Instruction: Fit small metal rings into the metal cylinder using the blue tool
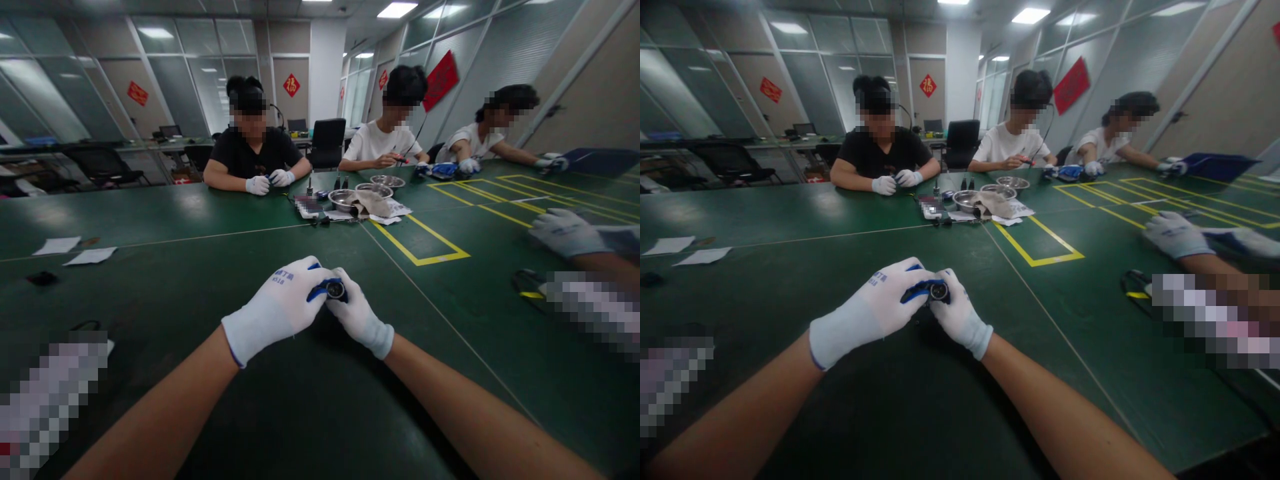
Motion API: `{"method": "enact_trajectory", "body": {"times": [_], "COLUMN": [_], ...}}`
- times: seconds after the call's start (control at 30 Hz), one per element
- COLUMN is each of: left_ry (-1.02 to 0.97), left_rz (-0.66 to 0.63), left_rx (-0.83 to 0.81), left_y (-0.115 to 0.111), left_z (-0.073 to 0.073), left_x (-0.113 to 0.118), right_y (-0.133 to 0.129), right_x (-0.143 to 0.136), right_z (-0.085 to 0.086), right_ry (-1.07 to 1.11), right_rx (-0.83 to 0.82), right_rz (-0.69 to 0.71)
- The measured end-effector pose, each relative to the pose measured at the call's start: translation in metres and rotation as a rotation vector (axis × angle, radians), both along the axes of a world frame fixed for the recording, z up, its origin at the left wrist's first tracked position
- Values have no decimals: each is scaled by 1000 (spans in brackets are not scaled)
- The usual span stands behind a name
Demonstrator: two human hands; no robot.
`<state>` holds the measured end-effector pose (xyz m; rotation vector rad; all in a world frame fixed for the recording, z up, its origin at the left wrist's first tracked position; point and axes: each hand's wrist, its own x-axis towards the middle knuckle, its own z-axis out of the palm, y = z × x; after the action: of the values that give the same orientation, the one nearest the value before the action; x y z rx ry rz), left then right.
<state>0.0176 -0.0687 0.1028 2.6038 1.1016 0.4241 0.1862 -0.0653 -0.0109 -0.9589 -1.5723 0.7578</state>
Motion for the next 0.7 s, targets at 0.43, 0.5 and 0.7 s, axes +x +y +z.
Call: {"method": "enact_trajectory", "body": {"times": [0.43,0.5,0.7], "left_ry": [235,245,231], "left_rz": [-143,-162,-148], "left_rx": [171,183,121], "left_y": [8,9,6], "left_z": [-11,-11,-13], "left_x": [-3,-4,-4], "right_y": [-4,-4,-3], "right_x": [1,0,0], "right_z": [5,3,-1], "right_ry": [-68,-64,-94], "right_rx": [-16,-17,1], "right_rz": [43,60,85]}}
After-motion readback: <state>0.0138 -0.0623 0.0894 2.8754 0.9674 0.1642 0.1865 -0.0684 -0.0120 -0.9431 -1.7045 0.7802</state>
